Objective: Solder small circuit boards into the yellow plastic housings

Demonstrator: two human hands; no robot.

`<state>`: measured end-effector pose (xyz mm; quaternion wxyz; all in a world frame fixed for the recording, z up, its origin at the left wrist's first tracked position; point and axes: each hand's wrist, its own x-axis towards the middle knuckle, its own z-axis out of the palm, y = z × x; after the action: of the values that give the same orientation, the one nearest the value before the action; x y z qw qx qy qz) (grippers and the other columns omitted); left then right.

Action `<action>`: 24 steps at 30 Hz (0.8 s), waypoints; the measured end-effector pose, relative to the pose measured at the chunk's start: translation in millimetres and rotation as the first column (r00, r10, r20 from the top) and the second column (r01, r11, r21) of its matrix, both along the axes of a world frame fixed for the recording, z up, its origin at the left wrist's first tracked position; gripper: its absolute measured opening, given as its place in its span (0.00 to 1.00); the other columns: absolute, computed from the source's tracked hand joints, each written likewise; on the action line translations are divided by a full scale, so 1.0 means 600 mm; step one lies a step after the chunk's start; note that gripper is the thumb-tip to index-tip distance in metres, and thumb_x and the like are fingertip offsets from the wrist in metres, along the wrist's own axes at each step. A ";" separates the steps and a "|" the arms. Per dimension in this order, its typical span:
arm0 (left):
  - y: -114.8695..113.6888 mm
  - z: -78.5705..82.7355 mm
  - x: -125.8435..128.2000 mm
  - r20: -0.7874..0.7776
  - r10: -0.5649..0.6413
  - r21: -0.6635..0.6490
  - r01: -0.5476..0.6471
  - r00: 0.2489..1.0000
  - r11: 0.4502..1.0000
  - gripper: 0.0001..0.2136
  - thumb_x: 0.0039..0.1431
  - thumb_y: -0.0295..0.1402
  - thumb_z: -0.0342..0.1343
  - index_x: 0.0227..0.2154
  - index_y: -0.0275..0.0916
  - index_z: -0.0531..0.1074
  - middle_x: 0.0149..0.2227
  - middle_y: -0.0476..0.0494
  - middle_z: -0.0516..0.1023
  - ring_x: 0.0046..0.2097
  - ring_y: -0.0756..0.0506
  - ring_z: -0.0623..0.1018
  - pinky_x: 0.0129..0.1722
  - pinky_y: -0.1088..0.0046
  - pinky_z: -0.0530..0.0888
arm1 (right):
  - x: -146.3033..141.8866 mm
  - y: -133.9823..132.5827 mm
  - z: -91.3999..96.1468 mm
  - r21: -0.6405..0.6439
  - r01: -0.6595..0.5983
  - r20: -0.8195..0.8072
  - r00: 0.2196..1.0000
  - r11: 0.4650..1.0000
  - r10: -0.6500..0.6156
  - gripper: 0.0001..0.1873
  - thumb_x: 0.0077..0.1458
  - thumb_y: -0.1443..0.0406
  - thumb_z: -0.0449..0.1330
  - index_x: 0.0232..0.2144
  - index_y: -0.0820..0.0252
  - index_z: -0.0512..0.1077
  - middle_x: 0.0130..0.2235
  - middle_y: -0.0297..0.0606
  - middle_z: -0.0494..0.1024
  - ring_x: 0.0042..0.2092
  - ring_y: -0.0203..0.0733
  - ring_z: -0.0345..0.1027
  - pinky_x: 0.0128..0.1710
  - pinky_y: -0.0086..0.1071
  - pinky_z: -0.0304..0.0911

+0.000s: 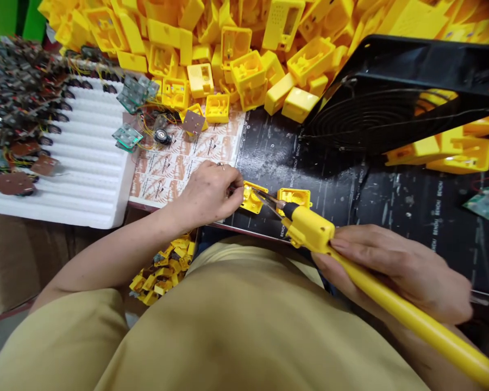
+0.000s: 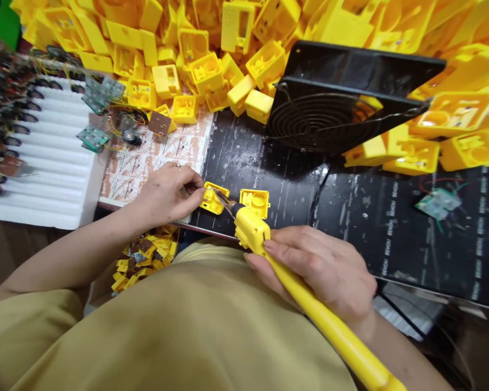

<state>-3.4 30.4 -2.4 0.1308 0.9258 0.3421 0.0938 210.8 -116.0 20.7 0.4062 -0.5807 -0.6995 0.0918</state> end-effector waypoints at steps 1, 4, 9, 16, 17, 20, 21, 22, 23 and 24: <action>0.000 0.000 0.001 -0.011 -0.002 0.014 0.002 1.000 1.000 0.07 0.55 0.31 0.50 0.29 0.38 0.74 0.24 0.47 0.77 0.28 0.47 0.74 0.36 0.68 0.67 | 0.001 0.007 -0.003 0.047 -0.059 0.038 0.998 0.997 0.058 0.11 0.61 0.59 0.60 0.27 0.54 0.69 0.23 0.27 0.74 0.23 0.31 0.70 0.21 0.22 0.67; -0.001 -0.001 0.003 -0.032 -0.021 0.066 0.023 0.999 0.998 0.08 0.55 0.31 0.49 0.29 0.37 0.74 0.24 0.47 0.76 0.28 0.46 0.74 0.37 0.67 0.67 | 0.005 0.012 -0.009 0.090 -0.121 0.121 0.987 0.989 0.110 0.09 0.61 0.64 0.60 0.27 0.55 0.69 0.25 0.30 0.75 0.26 0.31 0.72 0.25 0.21 0.69; 0.000 -0.006 0.004 -0.061 -0.059 0.144 0.067 0.996 0.987 0.11 0.56 0.31 0.47 0.28 0.36 0.74 0.24 0.46 0.76 0.27 0.46 0.74 0.37 0.66 0.68 | 0.010 0.005 -0.018 0.064 -0.200 0.142 0.972 0.978 0.190 0.06 0.56 0.70 0.65 0.31 0.58 0.70 0.30 0.33 0.78 0.32 0.33 0.75 0.33 0.25 0.74; 0.000 -0.007 0.006 -0.085 -0.078 0.178 0.092 0.993 0.980 0.12 0.57 0.31 0.47 0.28 0.36 0.74 0.25 0.44 0.77 0.28 0.45 0.75 0.36 0.66 0.69 | 0.017 0.014 0.007 0.105 -0.260 0.204 0.950 0.960 0.235 0.04 0.57 0.69 0.64 0.31 0.61 0.72 0.30 0.36 0.77 0.32 0.34 0.73 0.34 0.26 0.73; -0.001 -0.007 0.006 -0.087 -0.074 0.177 0.088 0.993 0.980 0.12 0.57 0.31 0.47 0.28 0.36 0.74 0.25 0.44 0.77 0.28 0.45 0.75 0.36 0.66 0.69 | 0.017 0.015 0.015 0.071 -0.215 0.211 0.958 0.974 0.196 0.06 0.59 0.68 0.62 0.29 0.61 0.71 0.28 0.35 0.76 0.31 0.32 0.73 0.33 0.24 0.73; -0.001 -0.007 0.005 -0.087 -0.070 0.172 0.085 0.994 0.981 0.12 0.57 0.31 0.47 0.27 0.36 0.74 0.24 0.44 0.77 0.28 0.45 0.75 0.37 0.65 0.69 | 0.017 0.020 0.033 0.056 -0.160 0.248 0.958 0.985 0.142 0.12 0.61 0.68 0.60 0.24 0.60 0.71 0.24 0.33 0.74 0.26 0.29 0.71 0.30 0.19 0.69; -0.001 -0.007 0.005 -0.084 -0.071 0.173 0.085 0.994 0.981 0.12 0.57 0.31 0.47 0.28 0.36 0.75 0.25 0.44 0.77 0.28 0.45 0.75 0.37 0.65 0.69 | 0.016 0.022 0.037 0.068 -0.177 0.261 0.953 0.982 0.154 0.13 0.61 0.69 0.59 0.24 0.61 0.71 0.23 0.33 0.73 0.25 0.29 0.71 0.29 0.18 0.68; -0.001 -0.007 0.004 -0.080 -0.073 0.174 0.086 0.994 0.981 0.12 0.57 0.31 0.47 0.28 0.35 0.75 0.25 0.44 0.77 0.28 0.45 0.74 0.37 0.65 0.69 | 0.016 0.024 0.039 0.080 -0.197 0.268 0.948 0.977 0.169 0.14 0.62 0.69 0.59 0.23 0.61 0.70 0.22 0.33 0.73 0.24 0.29 0.70 0.27 0.17 0.67; -0.001 -0.007 0.003 -0.076 -0.075 0.177 0.088 0.994 0.980 0.12 0.57 0.31 0.47 0.28 0.35 0.75 0.25 0.44 0.77 0.27 0.45 0.74 0.37 0.65 0.69 | 0.016 0.026 0.040 0.085 -0.209 0.271 0.946 0.974 0.180 0.14 0.62 0.69 0.58 0.23 0.61 0.70 0.22 0.33 0.73 0.24 0.29 0.70 0.26 0.17 0.67; -0.001 -0.007 0.003 -0.073 -0.077 0.178 0.089 0.994 0.980 0.12 0.57 0.31 0.47 0.28 0.35 0.75 0.25 0.44 0.77 0.27 0.45 0.74 0.36 0.65 0.69 | 0.017 0.027 0.039 0.089 -0.214 0.268 0.946 0.973 0.183 0.14 0.62 0.69 0.58 0.23 0.61 0.70 0.22 0.33 0.73 0.23 0.29 0.70 0.25 0.17 0.66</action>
<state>-1.7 29.9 -6.4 0.0384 0.9499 0.2974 0.0884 220.9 -99.9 44.2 0.3335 -0.4895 -0.8056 0.0148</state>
